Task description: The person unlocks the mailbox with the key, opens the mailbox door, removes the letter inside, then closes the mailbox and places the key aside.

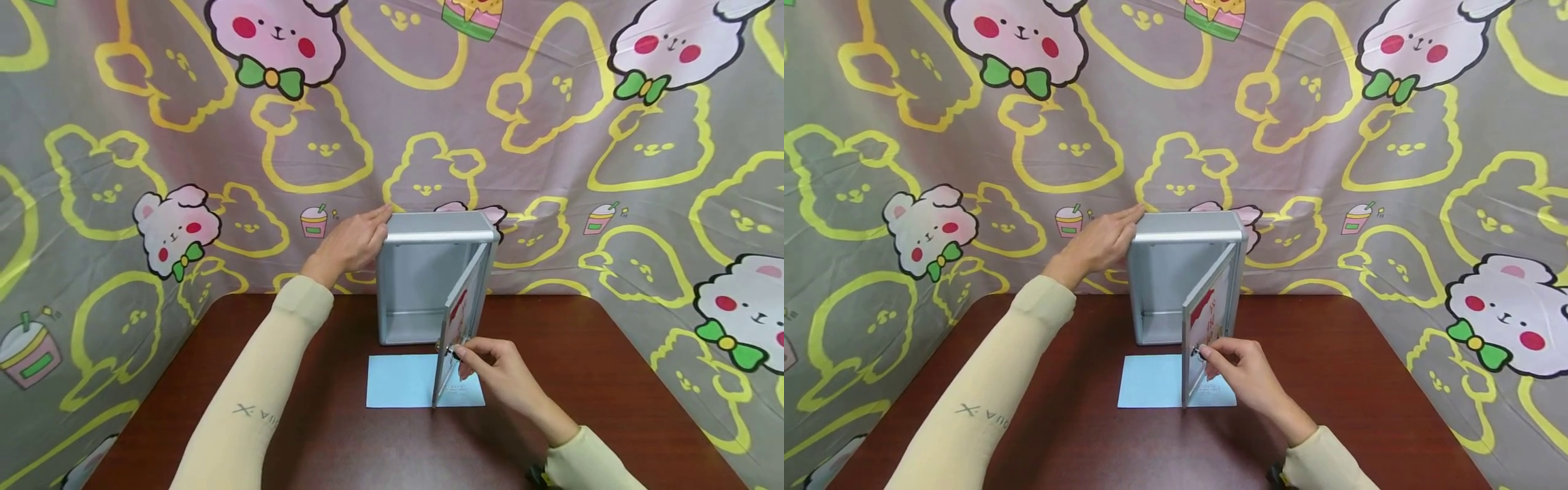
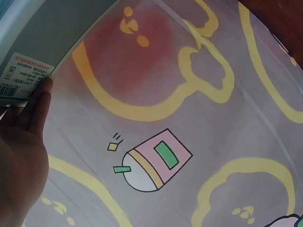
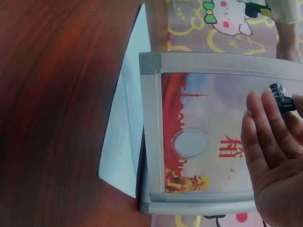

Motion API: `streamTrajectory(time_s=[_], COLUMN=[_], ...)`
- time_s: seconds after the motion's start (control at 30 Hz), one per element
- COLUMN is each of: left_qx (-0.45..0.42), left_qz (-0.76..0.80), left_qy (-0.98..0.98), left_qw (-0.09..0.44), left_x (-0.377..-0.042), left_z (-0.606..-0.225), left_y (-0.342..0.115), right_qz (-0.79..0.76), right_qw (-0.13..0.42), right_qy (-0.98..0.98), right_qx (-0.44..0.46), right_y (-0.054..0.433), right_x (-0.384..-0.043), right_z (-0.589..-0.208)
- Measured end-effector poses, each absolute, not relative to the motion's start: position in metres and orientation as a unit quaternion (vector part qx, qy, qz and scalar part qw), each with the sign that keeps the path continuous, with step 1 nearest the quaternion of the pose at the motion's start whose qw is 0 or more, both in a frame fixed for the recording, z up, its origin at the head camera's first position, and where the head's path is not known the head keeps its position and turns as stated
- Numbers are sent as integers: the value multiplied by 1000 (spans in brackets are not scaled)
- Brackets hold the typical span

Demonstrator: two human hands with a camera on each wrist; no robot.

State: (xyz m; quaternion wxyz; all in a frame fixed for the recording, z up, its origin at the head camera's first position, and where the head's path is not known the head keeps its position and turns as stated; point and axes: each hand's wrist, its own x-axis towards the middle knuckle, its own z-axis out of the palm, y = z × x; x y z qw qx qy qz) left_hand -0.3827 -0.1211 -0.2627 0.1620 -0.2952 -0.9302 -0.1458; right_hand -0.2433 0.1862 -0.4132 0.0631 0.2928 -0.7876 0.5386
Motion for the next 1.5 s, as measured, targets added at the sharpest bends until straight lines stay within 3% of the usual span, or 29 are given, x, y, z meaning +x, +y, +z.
streamTrajectory(time_s=[1.5], left_qx=[-282], left_qz=[-154], left_qy=[-932], left_qw=[166], left_x=[-381], left_z=[-266], left_y=[-120], right_qz=[490], right_qw=[133], right_qy=[-795], right_qx=[332], right_y=[146], right_x=[-263], right_z=[-408])
